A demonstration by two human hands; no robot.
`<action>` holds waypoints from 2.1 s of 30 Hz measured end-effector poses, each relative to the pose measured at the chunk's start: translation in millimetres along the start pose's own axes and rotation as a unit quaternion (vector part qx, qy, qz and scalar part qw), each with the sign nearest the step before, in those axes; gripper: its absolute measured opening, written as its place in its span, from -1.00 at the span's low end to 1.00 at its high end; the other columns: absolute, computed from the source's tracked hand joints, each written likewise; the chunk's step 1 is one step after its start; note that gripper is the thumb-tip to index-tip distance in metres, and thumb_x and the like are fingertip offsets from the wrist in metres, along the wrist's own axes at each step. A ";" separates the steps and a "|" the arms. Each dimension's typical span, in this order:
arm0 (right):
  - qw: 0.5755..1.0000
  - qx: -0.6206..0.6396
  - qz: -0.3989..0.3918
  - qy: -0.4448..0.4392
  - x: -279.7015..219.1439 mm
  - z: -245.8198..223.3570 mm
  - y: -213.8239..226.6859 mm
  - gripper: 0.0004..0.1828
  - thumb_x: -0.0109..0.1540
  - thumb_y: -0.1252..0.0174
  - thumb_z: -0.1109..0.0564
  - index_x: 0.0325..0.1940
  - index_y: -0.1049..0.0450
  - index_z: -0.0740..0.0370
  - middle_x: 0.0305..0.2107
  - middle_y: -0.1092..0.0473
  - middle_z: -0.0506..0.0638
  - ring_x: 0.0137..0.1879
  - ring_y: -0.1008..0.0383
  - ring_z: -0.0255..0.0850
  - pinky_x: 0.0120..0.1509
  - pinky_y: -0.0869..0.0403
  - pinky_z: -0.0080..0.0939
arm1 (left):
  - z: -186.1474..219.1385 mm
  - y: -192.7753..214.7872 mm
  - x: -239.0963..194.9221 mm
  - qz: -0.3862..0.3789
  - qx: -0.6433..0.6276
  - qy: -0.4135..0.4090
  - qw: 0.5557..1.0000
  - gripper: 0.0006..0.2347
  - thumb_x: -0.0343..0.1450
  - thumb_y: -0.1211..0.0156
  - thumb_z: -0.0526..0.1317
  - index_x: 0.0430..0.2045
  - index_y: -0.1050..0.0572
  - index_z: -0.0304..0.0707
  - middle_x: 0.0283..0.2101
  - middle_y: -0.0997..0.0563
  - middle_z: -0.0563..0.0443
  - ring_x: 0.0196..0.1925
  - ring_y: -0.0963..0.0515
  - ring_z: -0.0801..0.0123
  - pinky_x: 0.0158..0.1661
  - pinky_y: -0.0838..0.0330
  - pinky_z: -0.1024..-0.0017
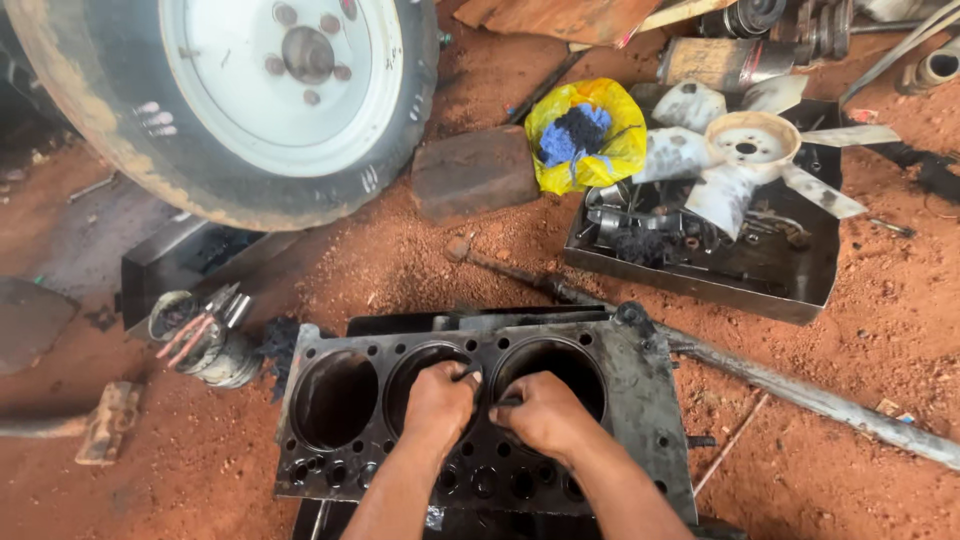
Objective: The person scrubs the inside of the engine block cylinders using a dark abrasive pad. They work on each cylinder sequentially, rotating the pad to clean the inner walls and edges. The person also wipes the top surface of the engine block between cylinders.
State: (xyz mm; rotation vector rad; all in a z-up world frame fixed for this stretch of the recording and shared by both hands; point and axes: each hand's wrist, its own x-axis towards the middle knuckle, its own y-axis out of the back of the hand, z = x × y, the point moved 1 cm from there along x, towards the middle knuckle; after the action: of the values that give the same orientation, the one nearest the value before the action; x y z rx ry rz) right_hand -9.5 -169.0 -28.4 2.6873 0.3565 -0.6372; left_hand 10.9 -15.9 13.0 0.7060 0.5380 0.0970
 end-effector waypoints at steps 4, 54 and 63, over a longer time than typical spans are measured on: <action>0.936 0.202 0.287 -0.032 13.0 -19.9 -22.3 -0.67 0.14 -0.33 -0.03 -0.21 -0.66 0.30 -0.41 -0.60 0.20 -0.27 -0.63 -0.03 -0.07 -0.51 -0.10 | 1.2 -1.0 3.1 0.055 0.086 -0.066 0.993 -0.76 0.37 -0.29 -0.10 -0.24 -0.67 -0.26 -0.32 -0.68 -0.27 -0.20 -0.70 0.00 -0.15 -0.51 0.20; 0.895 0.201 0.398 -0.025 19.2 -17.4 -29.3 -0.69 0.16 -0.33 0.00 -0.19 -0.63 0.30 -0.39 -0.58 0.24 -0.27 -0.61 0.01 -0.11 -0.50 -0.08 | -30.6 -25.8 -6.4 0.091 -0.140 -0.102 0.981 -0.79 0.39 -0.24 -0.19 -0.23 -0.65 -0.35 -0.38 -0.75 -0.11 -0.34 -0.62 0.39 -0.20 -0.48 0.42; 0.999 0.003 0.024 0.029 -5.6 -2.0 -0.6 -0.72 0.12 -0.32 0.01 -0.23 -0.66 0.26 -0.42 -0.62 0.19 -0.27 -0.67 -0.02 -0.10 -0.53 -0.09 | -31.3 -23.5 -7.0 0.071 -0.180 -0.082 0.978 -0.78 0.42 -0.22 -0.19 -0.21 -0.63 -0.38 -0.35 -0.74 -0.02 -0.29 -0.61 0.47 -0.16 -0.47 0.46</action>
State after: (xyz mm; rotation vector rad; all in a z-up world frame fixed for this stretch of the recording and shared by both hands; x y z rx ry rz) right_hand -13.8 -168.6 -24.2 2.7166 0.3053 -0.5478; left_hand -13.1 -17.2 -18.8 0.3916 0.2990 0.2613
